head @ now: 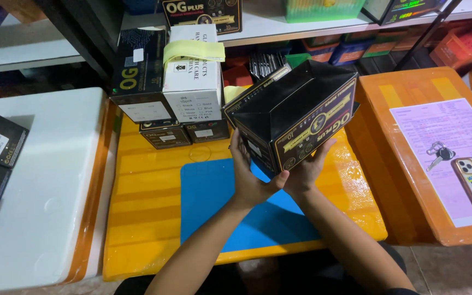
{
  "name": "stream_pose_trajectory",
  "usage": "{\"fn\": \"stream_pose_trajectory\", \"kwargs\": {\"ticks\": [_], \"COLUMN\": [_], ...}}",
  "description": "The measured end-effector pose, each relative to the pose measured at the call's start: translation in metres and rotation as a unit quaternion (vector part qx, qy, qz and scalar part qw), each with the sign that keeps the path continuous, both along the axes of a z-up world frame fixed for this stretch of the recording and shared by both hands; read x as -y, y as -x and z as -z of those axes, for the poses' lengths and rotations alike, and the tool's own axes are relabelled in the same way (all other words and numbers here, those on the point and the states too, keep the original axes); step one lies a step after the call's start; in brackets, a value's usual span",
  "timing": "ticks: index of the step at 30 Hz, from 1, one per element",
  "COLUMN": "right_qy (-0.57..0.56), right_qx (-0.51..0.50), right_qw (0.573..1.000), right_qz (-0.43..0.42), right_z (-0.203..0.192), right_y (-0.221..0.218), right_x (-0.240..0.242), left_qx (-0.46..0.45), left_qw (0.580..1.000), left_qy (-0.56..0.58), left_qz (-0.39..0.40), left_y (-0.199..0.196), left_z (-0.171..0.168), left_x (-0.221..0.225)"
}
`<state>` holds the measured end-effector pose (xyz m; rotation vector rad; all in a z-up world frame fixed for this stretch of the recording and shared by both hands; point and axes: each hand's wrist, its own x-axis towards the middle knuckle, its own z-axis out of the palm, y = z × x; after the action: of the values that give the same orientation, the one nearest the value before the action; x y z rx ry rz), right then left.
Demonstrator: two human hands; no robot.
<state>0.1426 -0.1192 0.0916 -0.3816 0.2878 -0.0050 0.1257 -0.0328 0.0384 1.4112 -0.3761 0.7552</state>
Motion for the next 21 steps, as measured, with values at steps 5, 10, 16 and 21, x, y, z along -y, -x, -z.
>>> {"fn": "stream_pose_trajectory", "kwargs": {"ticks": [5,10,16,21], "right_qy": [0.014,0.01,0.015,-0.027], "right_qx": [0.014,0.036,0.065,0.082], "right_qw": [1.0,0.999,0.997,0.995], "right_qz": [0.016,0.038,0.051,0.045], "right_z": [0.01,0.011,0.015,0.043], "right_y": [-0.003,-0.006,-0.011,-0.028], "right_x": [0.007,0.01,0.012,0.023], "left_qx": [-0.015,-0.028,-0.006,-0.062], "left_qw": [0.999,0.995,0.995,0.992], "left_qy": [0.022,0.001,-0.073,-0.098], "left_qz": [0.029,0.092,0.061,0.052], "left_y": [0.003,0.002,0.015,0.023], "left_z": [0.006,-0.005,-0.027,-0.032], "left_x": [-0.005,-0.013,-0.026,-0.039]}}
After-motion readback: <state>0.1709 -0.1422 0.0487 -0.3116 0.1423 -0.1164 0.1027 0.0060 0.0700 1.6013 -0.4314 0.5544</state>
